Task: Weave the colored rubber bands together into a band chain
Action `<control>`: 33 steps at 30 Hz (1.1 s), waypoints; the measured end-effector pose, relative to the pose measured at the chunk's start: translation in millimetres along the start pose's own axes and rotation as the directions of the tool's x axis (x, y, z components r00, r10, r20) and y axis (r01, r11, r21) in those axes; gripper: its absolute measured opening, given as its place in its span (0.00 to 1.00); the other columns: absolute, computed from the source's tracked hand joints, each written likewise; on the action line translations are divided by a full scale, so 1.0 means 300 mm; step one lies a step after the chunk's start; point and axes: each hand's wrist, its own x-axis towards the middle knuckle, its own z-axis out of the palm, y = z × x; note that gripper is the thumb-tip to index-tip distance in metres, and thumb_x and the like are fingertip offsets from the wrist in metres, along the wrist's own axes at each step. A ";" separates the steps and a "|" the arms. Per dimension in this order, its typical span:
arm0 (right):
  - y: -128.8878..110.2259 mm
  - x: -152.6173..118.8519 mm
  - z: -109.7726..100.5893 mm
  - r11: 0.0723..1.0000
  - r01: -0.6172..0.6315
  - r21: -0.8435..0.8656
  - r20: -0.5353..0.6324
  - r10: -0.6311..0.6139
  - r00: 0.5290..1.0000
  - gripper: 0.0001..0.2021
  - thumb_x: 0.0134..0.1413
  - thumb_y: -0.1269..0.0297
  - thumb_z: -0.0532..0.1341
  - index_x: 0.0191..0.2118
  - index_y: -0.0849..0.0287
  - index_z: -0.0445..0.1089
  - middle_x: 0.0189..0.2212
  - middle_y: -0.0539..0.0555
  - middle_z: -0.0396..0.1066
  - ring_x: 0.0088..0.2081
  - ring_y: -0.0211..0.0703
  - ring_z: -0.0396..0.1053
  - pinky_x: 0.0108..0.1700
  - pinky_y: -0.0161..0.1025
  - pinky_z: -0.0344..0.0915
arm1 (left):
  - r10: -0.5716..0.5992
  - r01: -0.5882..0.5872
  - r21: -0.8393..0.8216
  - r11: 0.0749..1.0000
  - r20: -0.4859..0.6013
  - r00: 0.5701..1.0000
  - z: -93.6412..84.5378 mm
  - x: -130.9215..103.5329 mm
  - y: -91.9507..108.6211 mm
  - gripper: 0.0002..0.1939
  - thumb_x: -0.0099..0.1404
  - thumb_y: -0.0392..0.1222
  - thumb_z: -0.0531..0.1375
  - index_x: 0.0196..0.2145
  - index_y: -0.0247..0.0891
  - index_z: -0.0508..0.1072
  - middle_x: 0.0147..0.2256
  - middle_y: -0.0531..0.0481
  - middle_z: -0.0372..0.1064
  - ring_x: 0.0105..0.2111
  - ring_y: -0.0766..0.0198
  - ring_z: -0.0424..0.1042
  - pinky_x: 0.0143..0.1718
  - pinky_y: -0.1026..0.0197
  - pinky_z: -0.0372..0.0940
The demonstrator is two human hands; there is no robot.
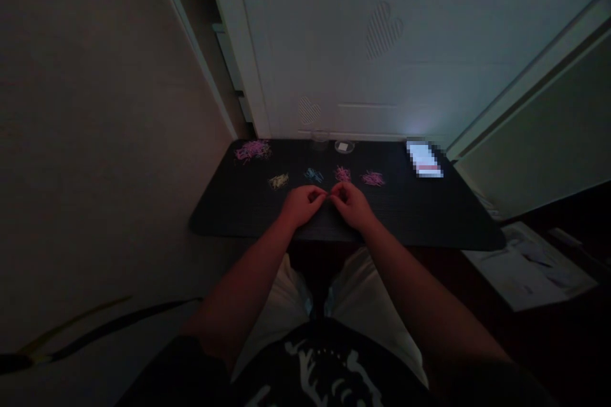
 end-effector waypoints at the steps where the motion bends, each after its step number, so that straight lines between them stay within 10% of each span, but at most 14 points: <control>1: 0.004 0.000 -0.001 1.000 -0.002 0.025 -0.014 0.003 1.000 0.05 0.47 0.66 0.57 0.33 0.57 0.62 0.25 0.48 0.63 0.27 0.37 0.62 0.30 0.36 0.59 | -0.003 0.003 -0.006 1.000 -0.011 1.000 0.000 0.000 0.000 0.11 0.60 0.43 0.56 0.36 0.38 0.76 0.31 0.50 0.74 0.29 0.65 0.70 0.31 0.64 0.64; 33: -0.027 -0.009 -0.003 0.993 0.025 -0.117 0.007 -0.025 1.000 0.02 0.48 0.66 0.57 0.29 0.58 0.64 0.24 0.49 0.64 0.25 0.36 0.61 0.28 0.34 0.58 | -0.028 0.028 -0.027 0.999 -0.007 1.000 0.001 0.001 0.005 0.12 0.62 0.46 0.55 0.33 0.36 0.73 0.30 0.51 0.73 0.29 0.66 0.69 0.31 0.64 0.62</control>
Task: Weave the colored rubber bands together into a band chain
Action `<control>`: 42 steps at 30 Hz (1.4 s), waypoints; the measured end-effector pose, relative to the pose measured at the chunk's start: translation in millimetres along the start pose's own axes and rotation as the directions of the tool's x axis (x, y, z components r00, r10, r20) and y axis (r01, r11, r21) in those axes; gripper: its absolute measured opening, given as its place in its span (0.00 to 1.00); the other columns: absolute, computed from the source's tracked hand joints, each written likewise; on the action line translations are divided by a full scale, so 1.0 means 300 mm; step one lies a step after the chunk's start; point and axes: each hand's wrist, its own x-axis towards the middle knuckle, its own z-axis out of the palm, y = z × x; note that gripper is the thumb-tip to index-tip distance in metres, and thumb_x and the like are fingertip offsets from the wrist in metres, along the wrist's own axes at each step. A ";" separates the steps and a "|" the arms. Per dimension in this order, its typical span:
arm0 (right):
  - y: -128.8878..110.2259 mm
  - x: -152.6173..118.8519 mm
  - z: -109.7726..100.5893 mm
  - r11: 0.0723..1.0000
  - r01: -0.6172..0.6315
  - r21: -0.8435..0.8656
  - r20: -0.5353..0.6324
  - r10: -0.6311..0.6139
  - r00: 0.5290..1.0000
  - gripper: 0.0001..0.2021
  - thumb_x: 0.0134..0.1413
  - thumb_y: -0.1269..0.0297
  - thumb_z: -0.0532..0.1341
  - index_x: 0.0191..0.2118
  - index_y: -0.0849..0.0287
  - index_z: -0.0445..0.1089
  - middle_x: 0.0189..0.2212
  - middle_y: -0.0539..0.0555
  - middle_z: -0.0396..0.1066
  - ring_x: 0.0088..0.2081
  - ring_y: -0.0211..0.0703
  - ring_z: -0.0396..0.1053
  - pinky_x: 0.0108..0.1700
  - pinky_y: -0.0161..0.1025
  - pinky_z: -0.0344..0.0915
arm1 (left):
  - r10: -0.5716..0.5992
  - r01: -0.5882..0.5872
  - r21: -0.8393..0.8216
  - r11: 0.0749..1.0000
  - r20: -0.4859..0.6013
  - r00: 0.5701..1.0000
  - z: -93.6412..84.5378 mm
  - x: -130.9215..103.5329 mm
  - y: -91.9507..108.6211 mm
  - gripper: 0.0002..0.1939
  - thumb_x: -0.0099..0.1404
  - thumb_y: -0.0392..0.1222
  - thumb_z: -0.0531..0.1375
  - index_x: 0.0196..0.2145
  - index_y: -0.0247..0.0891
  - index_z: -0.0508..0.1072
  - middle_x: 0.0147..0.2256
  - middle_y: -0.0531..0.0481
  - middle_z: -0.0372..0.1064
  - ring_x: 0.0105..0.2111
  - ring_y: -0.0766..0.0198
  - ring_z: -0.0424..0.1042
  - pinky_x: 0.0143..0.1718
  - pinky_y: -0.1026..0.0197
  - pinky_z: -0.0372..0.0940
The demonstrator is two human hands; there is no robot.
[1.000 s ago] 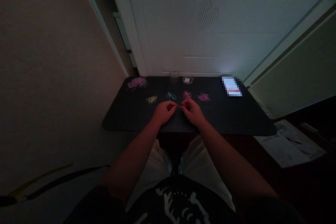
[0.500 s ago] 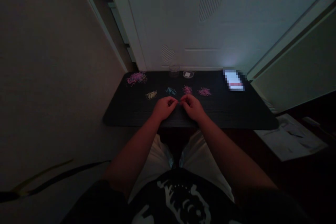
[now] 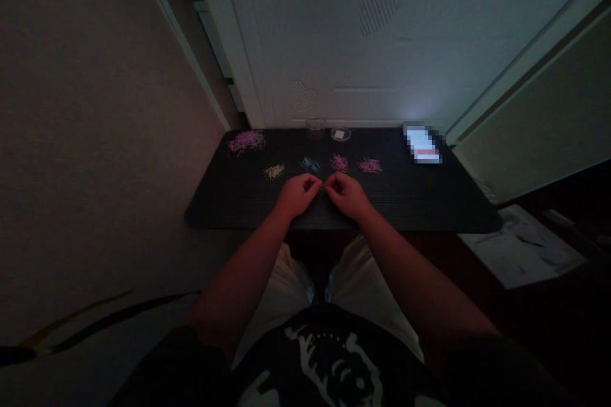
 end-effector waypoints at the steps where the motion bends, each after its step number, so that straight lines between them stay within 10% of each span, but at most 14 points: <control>1: -0.001 0.000 0.000 1.000 0.002 -0.024 -0.006 -0.002 1.000 0.03 0.49 0.66 0.56 0.29 0.58 0.64 0.24 0.49 0.65 0.25 0.36 0.61 0.28 0.34 0.58 | 0.003 -0.003 0.003 1.000 0.001 1.000 0.000 0.000 0.000 0.12 0.62 0.46 0.55 0.33 0.36 0.73 0.30 0.51 0.73 0.29 0.66 0.69 0.31 0.64 0.62; 42: -0.001 -0.005 0.001 1.000 -0.004 -0.016 -0.010 0.004 1.000 0.04 0.48 0.65 0.58 0.31 0.59 0.67 0.22 0.48 0.65 0.25 0.36 0.62 0.28 0.34 0.58 | 0.015 -0.015 -0.004 1.000 0.013 1.000 0.002 -0.008 0.003 0.06 0.58 0.42 0.56 0.30 0.36 0.70 0.27 0.53 0.69 0.26 0.68 0.67 0.28 0.65 0.61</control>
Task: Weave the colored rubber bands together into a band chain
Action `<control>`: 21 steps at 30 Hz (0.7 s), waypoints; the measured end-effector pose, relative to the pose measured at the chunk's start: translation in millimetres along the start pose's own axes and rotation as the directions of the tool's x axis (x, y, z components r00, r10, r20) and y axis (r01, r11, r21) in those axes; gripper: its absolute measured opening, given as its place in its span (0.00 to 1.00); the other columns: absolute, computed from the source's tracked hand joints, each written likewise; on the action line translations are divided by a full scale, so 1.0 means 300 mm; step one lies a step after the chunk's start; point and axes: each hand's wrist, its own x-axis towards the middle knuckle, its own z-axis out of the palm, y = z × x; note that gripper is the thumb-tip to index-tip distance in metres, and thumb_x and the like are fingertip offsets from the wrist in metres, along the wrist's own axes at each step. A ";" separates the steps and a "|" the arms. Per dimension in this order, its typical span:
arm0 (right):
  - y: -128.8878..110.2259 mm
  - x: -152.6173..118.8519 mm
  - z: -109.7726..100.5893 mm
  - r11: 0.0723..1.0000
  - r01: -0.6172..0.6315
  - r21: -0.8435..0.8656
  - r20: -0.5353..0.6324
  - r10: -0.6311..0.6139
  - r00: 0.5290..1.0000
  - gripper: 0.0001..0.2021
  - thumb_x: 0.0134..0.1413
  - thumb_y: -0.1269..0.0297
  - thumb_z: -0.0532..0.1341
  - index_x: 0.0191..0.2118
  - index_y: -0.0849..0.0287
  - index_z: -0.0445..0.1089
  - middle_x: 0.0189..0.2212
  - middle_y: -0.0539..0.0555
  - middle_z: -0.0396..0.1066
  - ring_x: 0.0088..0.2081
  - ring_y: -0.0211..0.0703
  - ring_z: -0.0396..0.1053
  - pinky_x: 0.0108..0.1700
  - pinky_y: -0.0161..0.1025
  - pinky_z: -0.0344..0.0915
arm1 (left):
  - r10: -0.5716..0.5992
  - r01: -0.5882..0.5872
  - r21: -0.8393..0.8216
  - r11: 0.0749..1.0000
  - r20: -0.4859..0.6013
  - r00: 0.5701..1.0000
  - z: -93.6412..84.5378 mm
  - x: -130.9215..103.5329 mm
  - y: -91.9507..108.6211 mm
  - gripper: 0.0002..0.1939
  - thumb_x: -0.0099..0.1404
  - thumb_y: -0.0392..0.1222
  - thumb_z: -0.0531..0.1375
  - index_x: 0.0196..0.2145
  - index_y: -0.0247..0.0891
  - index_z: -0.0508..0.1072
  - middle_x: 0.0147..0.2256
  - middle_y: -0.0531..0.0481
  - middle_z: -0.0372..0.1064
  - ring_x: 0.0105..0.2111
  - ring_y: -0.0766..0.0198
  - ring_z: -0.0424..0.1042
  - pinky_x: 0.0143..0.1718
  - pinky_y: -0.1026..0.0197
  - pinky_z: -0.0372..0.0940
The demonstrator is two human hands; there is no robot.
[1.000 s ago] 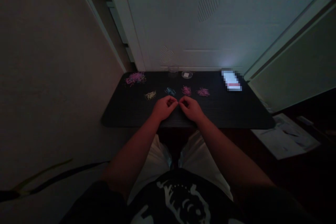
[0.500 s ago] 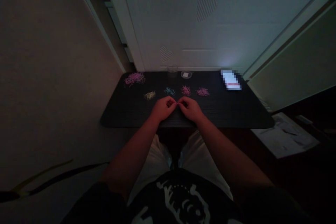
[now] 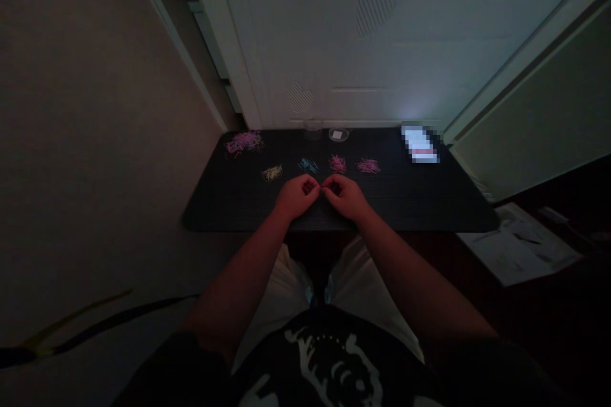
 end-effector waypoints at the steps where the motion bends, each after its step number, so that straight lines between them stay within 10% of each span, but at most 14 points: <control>1: 0.001 0.001 0.000 1.000 0.002 -0.001 -0.004 -0.002 1.000 0.04 0.48 0.65 0.57 0.30 0.59 0.67 0.23 0.48 0.65 0.25 0.36 0.62 0.28 0.34 0.58 | -0.002 0.002 -0.003 1.000 0.000 1.000 -0.001 0.000 0.002 0.06 0.58 0.42 0.56 0.30 0.36 0.70 0.27 0.53 0.69 0.26 0.68 0.67 0.28 0.65 0.61; 21: 0.001 0.004 -0.002 0.996 0.026 -0.081 0.005 -0.026 1.000 0.05 0.50 0.66 0.55 0.30 0.59 0.68 0.25 0.50 0.67 0.27 0.37 0.62 0.29 0.35 0.58 | -0.027 0.027 -0.020 0.999 0.004 1.000 -0.004 0.000 0.011 0.06 0.58 0.42 0.56 0.30 0.36 0.70 0.27 0.53 0.69 0.26 0.68 0.67 0.28 0.65 0.62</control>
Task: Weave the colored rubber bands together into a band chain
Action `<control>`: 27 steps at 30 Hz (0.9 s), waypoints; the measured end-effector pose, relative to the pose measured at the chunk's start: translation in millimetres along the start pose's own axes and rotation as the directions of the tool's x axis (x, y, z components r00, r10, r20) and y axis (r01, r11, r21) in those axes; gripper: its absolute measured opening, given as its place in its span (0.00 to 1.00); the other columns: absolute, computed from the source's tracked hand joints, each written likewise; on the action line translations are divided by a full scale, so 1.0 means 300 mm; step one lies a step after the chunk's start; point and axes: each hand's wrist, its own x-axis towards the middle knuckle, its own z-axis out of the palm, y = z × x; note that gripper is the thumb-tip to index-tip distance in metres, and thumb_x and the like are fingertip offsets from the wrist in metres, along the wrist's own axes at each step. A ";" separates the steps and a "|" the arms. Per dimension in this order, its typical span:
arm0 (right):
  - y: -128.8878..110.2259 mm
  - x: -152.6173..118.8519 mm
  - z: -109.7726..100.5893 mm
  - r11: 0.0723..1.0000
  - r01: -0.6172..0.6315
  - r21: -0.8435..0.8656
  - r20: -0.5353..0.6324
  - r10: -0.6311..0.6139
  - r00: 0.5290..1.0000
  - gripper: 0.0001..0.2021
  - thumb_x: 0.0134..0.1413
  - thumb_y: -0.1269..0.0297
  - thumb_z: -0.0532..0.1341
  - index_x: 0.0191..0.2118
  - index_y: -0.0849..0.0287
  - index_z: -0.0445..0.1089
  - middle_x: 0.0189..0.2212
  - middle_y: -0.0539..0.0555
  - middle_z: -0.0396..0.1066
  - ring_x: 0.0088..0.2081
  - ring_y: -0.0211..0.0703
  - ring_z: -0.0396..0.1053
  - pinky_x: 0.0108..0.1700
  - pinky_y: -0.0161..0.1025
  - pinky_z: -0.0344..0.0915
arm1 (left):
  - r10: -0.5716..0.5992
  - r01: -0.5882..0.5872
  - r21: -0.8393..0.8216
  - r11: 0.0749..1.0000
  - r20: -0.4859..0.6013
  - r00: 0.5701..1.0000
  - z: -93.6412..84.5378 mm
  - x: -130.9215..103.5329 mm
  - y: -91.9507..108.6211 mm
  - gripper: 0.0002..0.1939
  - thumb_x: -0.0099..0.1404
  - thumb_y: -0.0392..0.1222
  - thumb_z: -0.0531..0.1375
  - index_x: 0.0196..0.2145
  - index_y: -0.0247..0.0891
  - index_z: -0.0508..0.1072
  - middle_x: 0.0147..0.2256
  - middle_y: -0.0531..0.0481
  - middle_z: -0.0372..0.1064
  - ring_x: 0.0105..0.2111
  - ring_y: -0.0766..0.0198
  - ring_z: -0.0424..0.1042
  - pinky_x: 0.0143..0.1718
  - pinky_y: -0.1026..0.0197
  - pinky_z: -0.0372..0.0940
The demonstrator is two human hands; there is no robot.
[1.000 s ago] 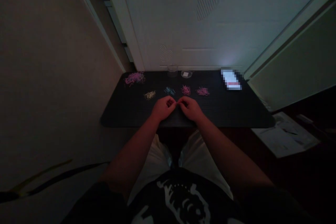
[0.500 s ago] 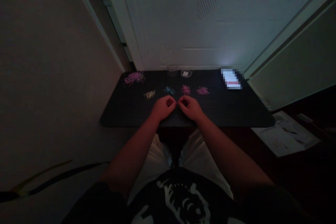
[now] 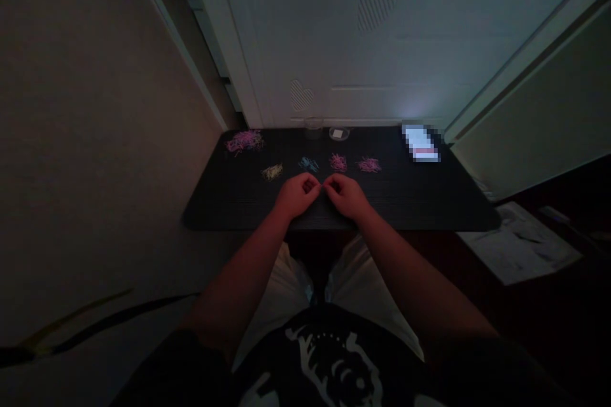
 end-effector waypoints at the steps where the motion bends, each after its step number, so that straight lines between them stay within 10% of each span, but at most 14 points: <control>1: 0.000 0.000 0.000 1.000 -0.001 0.006 -0.001 0.001 1.000 0.05 0.50 0.66 0.55 0.30 0.59 0.67 0.25 0.50 0.67 0.27 0.37 0.62 0.29 0.35 0.58 | -0.001 0.001 -0.002 1.000 0.003 1.000 0.000 0.000 0.000 0.06 0.58 0.42 0.56 0.30 0.36 0.70 0.27 0.53 0.69 0.26 0.68 0.66 0.28 0.65 0.62; 27: 0.008 -0.002 0.000 0.993 -0.011 0.117 -0.023 0.014 1.000 0.04 0.49 0.66 0.56 0.28 0.59 0.66 0.23 0.49 0.65 0.26 0.36 0.62 0.29 0.33 0.58 | 0.049 -0.050 0.051 0.997 0.014 0.999 0.000 -0.004 0.007 0.08 0.58 0.42 0.57 0.33 0.37 0.72 0.28 0.53 0.71 0.26 0.69 0.66 0.28 0.65 0.60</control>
